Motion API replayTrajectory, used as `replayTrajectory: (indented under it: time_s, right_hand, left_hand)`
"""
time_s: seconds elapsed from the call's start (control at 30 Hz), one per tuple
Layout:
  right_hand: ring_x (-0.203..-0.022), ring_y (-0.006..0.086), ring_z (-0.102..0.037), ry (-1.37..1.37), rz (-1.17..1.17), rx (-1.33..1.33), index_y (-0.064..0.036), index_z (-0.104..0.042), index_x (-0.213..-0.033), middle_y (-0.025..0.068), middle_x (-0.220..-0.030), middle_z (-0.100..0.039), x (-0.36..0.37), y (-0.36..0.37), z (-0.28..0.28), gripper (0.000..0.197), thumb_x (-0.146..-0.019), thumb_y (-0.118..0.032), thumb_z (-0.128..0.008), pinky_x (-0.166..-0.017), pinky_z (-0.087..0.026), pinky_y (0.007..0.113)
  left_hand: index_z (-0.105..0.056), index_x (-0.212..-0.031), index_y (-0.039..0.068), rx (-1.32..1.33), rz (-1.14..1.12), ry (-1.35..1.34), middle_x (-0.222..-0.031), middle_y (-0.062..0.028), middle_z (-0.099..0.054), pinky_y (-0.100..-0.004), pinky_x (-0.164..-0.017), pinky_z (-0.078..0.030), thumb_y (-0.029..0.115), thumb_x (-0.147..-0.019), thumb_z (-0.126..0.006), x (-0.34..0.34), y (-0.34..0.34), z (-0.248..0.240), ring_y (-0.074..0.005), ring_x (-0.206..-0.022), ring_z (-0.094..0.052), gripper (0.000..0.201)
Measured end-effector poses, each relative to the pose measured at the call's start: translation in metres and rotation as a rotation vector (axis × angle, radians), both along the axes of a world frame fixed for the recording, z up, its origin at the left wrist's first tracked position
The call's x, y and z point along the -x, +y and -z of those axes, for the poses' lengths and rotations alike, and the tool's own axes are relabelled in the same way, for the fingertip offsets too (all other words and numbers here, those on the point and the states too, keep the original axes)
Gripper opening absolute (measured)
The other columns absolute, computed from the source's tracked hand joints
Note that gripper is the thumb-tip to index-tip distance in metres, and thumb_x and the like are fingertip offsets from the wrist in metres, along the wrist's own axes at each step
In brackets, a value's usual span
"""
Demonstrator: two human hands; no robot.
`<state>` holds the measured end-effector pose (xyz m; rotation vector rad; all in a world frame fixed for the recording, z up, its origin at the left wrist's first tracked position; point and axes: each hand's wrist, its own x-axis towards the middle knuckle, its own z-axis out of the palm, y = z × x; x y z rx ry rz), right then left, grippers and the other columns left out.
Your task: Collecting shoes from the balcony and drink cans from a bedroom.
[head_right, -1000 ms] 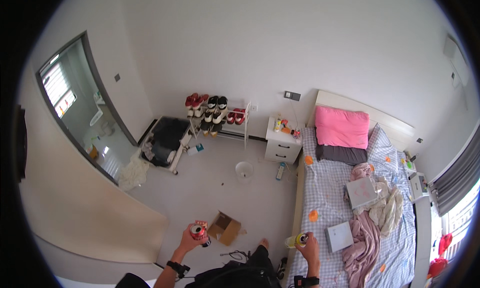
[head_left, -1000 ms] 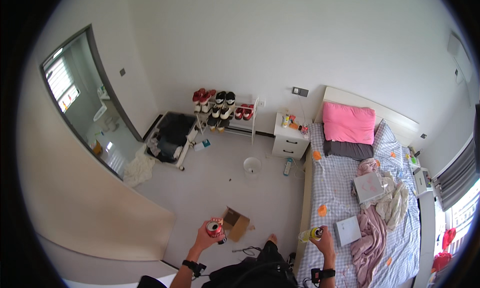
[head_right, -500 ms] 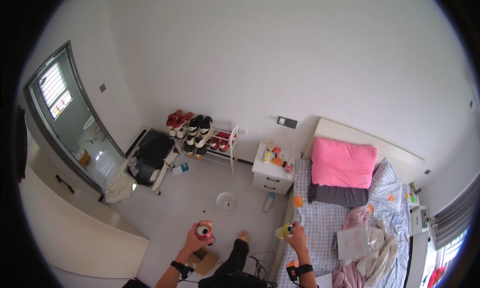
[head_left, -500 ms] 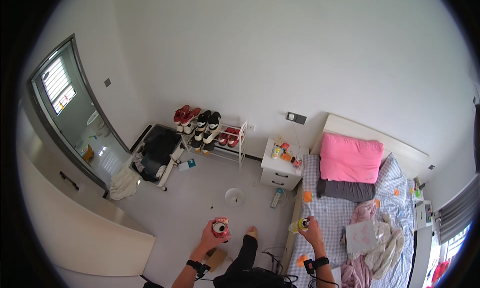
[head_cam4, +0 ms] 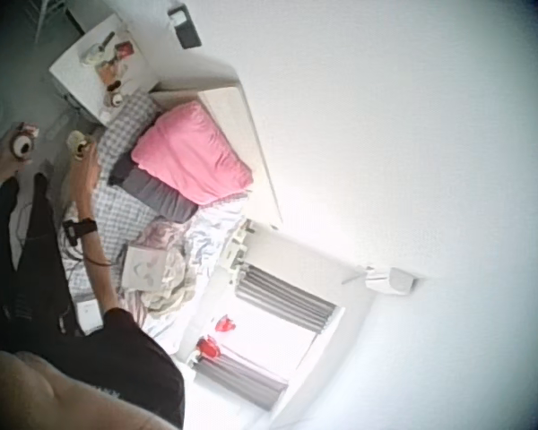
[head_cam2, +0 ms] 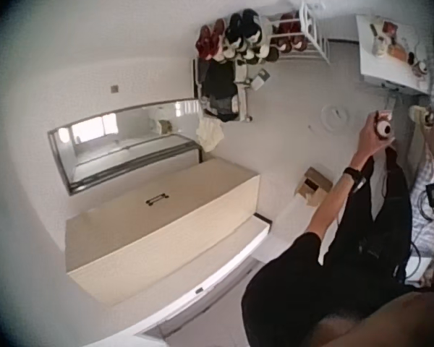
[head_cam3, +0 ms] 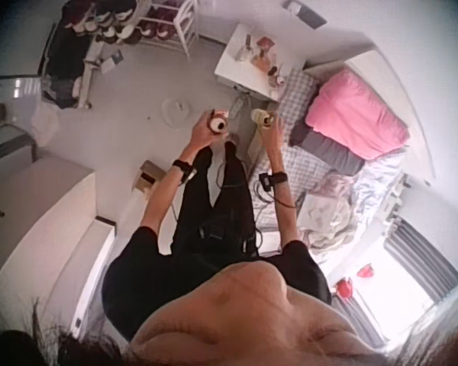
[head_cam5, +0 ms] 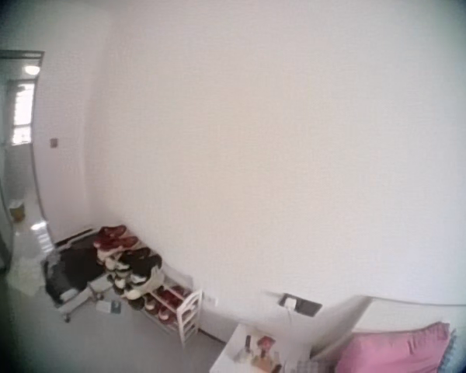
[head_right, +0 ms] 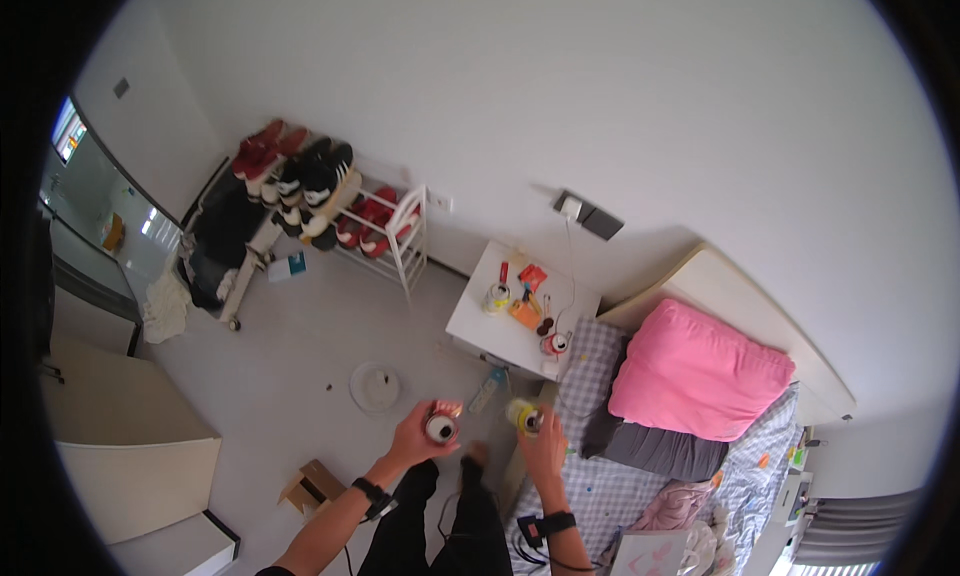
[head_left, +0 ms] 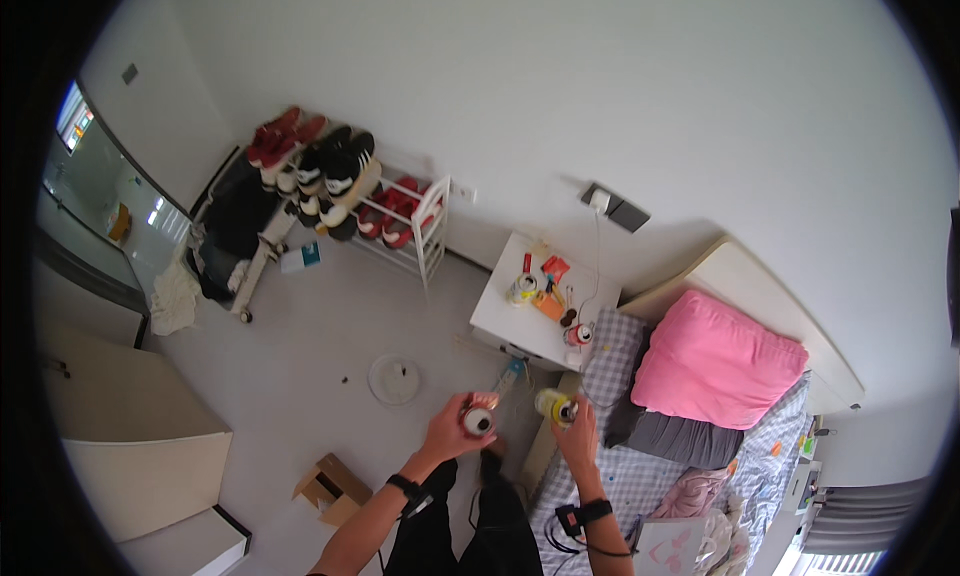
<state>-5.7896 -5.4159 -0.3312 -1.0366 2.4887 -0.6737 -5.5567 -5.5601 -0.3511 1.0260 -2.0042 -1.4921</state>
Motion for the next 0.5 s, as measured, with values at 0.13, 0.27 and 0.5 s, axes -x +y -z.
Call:
replayTrajectory:
  time_s: [0.13,0.27,0.5]
  right_hand:
    - [-0.117,0.0399,-0.051,-0.06,0.054,-0.017,-0.0051,-0.043,-0.133,0.0202,-0.122,-0.054,0.056,-0.053,0.074,0.066,-0.076,-0.012,-0.075,-0.093,-0.046,0.046]
    - [-0.116,0.0389,-0.051,-0.01,-0.04,0.047,-0.0057,-0.042,-0.135,0.0174,-0.123,-0.053,0.093,-0.092,0.136,0.066,-0.076,-0.007,-0.072,-0.093,-0.047,0.046]
    - [-0.121,0.0385,-0.049,-0.041,-0.071,0.045,-0.0069,-0.041,-0.136,0.0168,-0.127,-0.052,0.131,-0.133,0.19,0.069,-0.075,-0.004,-0.073,-0.096,-0.047,0.046]
  left_hand:
    - [-0.051,-0.125,0.01,-0.038,-0.014,0.019,-0.113,-0.0109,-0.065,-0.0352,-0.084,-0.054,0.033,-0.064,-0.091,0.094,-0.03,0.064,-0.0285,-0.102,-0.067,0.077]
    - [-0.048,-0.129,0.009,-0.015,-0.06,0.011,-0.118,-0.0115,-0.062,-0.037,-0.089,-0.053,0.029,-0.06,-0.093,0.162,-0.047,0.155,-0.0281,-0.108,-0.064,0.085]
    - [-0.046,-0.136,0.011,-0.039,-0.047,-0.011,-0.125,-0.0098,-0.06,-0.0355,-0.09,-0.053,0.025,-0.06,-0.092,0.225,-0.087,0.235,-0.0264,-0.109,-0.064,0.091]
